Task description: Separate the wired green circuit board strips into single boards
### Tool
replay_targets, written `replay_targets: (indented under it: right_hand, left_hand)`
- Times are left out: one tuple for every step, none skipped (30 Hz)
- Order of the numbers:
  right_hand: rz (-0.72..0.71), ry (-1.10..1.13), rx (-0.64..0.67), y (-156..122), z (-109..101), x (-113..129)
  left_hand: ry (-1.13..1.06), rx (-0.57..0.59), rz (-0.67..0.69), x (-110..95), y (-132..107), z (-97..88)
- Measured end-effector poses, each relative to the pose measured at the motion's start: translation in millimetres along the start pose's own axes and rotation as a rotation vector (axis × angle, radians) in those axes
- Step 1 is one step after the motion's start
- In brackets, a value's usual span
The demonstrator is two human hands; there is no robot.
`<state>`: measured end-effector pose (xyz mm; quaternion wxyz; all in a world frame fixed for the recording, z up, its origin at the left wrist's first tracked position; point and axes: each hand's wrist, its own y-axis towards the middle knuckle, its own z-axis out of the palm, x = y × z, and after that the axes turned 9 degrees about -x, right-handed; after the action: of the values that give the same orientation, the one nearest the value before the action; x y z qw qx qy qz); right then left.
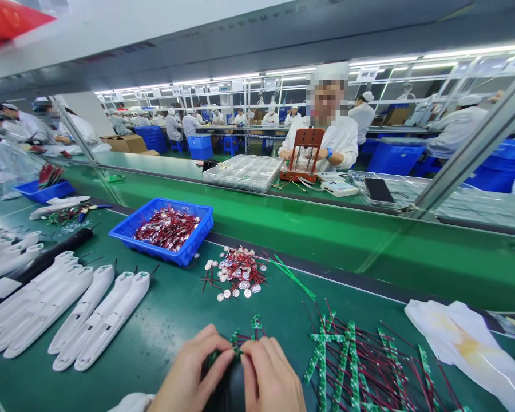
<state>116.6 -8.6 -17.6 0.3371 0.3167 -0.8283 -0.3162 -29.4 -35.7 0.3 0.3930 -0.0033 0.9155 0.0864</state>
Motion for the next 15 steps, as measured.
replay_targets:
  right_hand:
    - [0.0,-0.018,0.003,3,1,-5]
    - [0.006,-0.042,0.003,6,1,-9]
    - [0.012,-0.073,-0.001,9,1,-11]
    - [0.008,-0.105,-0.012,11,1,-13]
    - [0.002,-0.137,-0.031,13,-1,-13]
    - [0.0,-0.167,-0.059,15,-2,-13]
    - [-0.002,-0.182,-0.092,16,-4,-11]
    - [0.002,-0.172,-0.113,18,-6,-9]
    - [0.017,-0.126,-0.106,19,-8,-7]
    - [0.049,-0.046,-0.064,20,-10,-4]
    - [0.1,0.054,0.013,21,-11,-2]
    - [0.167,0.156,0.107,21,-12,0]
    - [0.24,0.245,0.199,20,-13,1]
    - [0.313,0.309,0.279,19,-14,1]
    - [0.378,0.349,0.334,18,-14,0]
  left_hand:
    - [-0.018,0.032,-0.058,2,2,-2.6]
    - [-0.042,0.053,-0.09,4,3,-4.4]
    - [-0.064,0.061,-0.113,6,3,-5.4]
    - [-0.082,0.06,-0.141,9,3,-5.7]
    - [-0.1,0.054,-0.176,11,3,-5.7]
    - [-0.122,0.042,-0.214,13,2,-5.6]
    - [-0.15,0.027,-0.253,13,1,-5.8]
    - [-0.189,0.014,-0.285,13,0,-6.4]
    - [-0.239,0.01,-0.303,11,0,-7.6]
    - [-0.294,0.019,-0.309,9,-1,-9.4]
    - [-0.341,0.037,-0.312,7,-1,-11.6]
    - [-0.375,0.066,-0.31,5,-1,-14.0]
    - [-0.394,0.096,-0.303,3,-1,-16.5]
    - [-0.403,0.122,-0.285,2,-2,-18.8]
    - [-0.404,0.139,-0.262,2,-2,-20.6]
